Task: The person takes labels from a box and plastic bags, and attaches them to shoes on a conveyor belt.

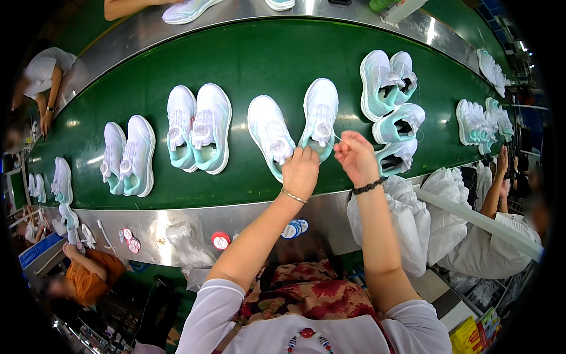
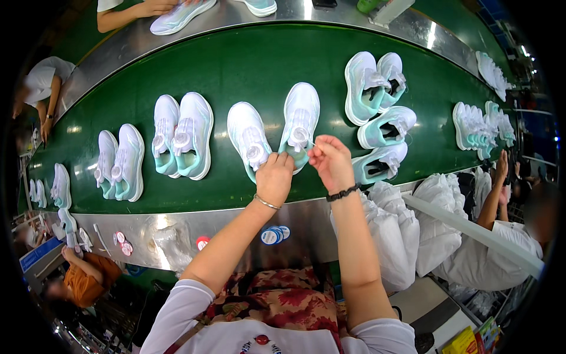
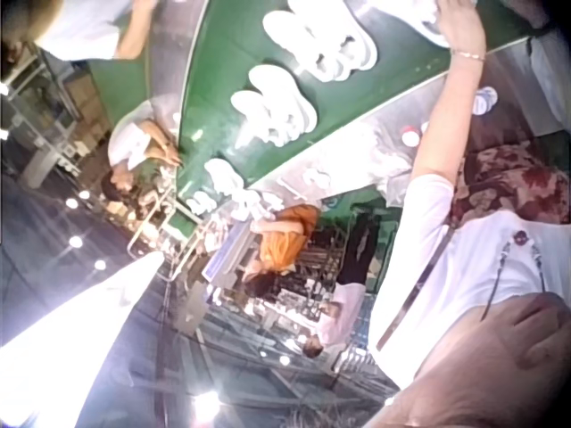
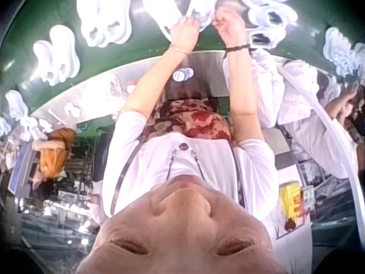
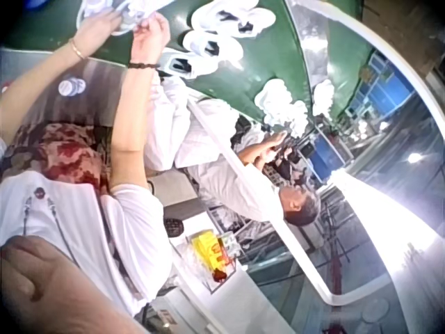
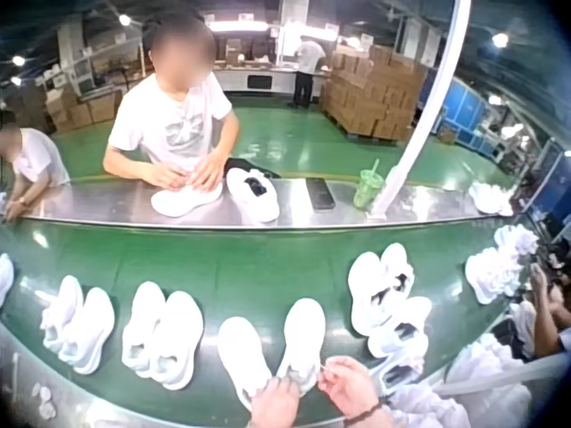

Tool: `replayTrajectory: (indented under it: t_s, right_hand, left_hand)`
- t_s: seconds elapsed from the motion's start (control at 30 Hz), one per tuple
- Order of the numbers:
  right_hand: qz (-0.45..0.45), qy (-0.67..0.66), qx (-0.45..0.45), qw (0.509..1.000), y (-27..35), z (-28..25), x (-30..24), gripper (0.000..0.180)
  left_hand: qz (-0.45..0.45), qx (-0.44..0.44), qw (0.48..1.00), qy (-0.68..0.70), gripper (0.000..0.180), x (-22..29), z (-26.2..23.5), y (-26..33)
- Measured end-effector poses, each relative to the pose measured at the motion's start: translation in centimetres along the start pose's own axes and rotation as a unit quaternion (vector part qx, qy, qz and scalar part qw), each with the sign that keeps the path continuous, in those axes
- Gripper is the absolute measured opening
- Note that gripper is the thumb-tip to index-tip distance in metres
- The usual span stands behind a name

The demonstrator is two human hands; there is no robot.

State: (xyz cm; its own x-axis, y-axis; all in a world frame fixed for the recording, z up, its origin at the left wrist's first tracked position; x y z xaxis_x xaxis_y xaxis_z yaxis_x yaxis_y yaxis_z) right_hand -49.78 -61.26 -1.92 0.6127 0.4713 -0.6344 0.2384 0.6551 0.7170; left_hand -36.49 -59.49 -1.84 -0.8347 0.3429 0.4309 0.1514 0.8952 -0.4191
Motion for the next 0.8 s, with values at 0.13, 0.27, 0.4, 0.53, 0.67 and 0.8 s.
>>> replayTrajectory:
  t_s: [0.13,0.27,0.4,0.53,0.67,0.8]
  right_hand:
    - [0.012,-0.009,0.004,1.000,1.5,-0.3,1.0,0.007]
    - [-0.020,-0.069,-0.023,0.997,1.4,-0.4,-0.2,0.010]
    - [-0.069,-0.078,-0.068,0.992,-0.1,1.1,-3.1,0.021]
    - [-0.143,-0.090,-0.087,0.982,-1.2,3.3,-7.2,0.031]
    - [-0.180,-0.094,-0.114,0.973,-1.8,4.9,-10.2,0.031]
    - [-0.205,-0.104,-0.138,0.963,-3.3,6.3,-12.6,0.024]
  left_hand:
    - [0.002,-0.004,1.000,-0.003,0.003,0.0,-0.1,0.1]
    - [0.003,-0.009,1.000,0.001,0.004,0.0,-0.2,0.3]
    - [0.016,-0.010,0.999,-0.026,0.017,0.2,-0.1,0.2]
    - [0.029,-0.013,0.999,-0.018,0.018,0.8,-0.7,-0.2]
    - [-0.003,-0.070,0.997,-0.022,0.013,0.5,0.4,-0.5]
    - [0.051,-0.007,0.998,-0.026,0.011,1.4,-0.9,-2.2]
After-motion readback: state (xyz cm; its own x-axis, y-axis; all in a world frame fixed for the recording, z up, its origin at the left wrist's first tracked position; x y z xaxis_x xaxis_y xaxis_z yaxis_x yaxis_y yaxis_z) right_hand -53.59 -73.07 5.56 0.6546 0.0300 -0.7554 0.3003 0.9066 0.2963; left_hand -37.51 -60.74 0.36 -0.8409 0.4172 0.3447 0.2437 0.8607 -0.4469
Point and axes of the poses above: each hand's wrist, its own y-axis away from the middle knuckle, its own z-axis out of the palm, x = y × z, the point moved 6 cm from there along -y, towards the middle knuckle, and after that the axes turned 14 degrees about x, right-handed, at the moved point
